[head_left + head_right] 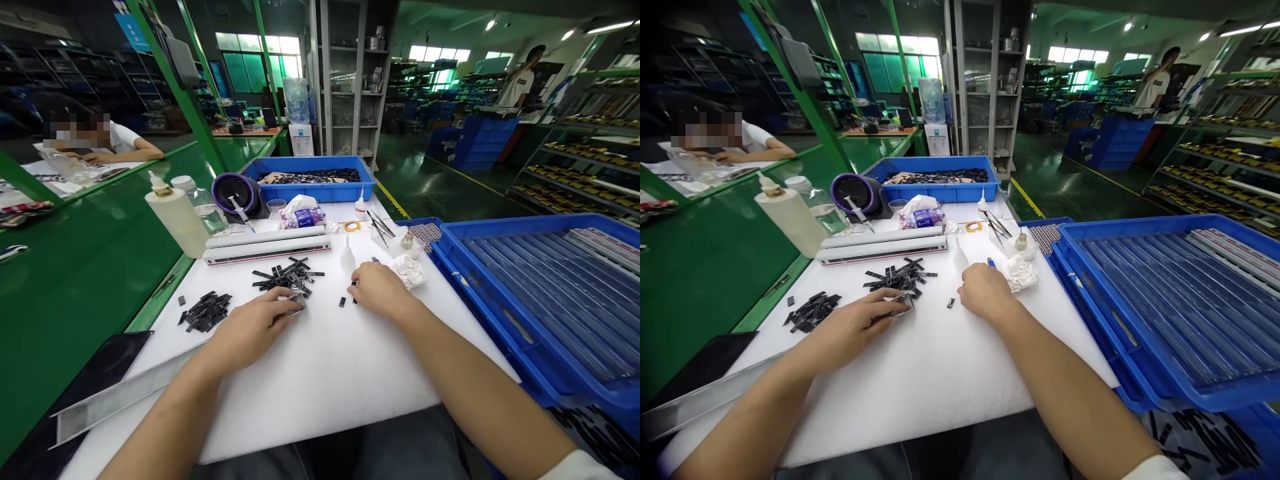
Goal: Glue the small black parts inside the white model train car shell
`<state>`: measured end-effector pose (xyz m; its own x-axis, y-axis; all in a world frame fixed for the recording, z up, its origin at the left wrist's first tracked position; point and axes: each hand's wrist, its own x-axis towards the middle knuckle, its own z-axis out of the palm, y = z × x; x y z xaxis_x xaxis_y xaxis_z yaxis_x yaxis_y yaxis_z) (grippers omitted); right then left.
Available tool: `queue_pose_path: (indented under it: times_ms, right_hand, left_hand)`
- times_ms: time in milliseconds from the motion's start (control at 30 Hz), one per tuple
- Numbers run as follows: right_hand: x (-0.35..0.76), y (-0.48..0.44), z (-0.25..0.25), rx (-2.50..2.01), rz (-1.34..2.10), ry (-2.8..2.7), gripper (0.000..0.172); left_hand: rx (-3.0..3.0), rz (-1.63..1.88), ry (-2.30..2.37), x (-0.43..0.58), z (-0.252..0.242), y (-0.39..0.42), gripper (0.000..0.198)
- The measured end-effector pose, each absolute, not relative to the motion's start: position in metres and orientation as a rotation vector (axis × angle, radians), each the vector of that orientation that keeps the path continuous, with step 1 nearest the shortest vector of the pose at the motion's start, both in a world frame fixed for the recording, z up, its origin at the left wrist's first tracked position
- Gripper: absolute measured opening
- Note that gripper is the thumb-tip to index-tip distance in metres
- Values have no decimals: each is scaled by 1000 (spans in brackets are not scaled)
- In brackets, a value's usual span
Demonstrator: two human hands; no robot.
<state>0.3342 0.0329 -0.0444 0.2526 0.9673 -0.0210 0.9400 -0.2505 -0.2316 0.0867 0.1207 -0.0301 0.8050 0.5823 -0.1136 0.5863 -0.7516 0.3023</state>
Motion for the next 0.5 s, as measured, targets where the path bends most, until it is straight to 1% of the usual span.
queue_pose_path:
  times_ms: [200,367,500]
  right_hand:
    - [330,32,-43,-2388,277,-1799,23]
    - [329,32,-44,-2417,274,-1762,25]
    - [328,33,-45,-2408,282,-1760,22]
  left_hand:
    - [2670,-62,907,87,-30,118,38]
    - [2710,-55,921,88,-29,116,39]
    - [2709,-53,925,89,-28,115,39]
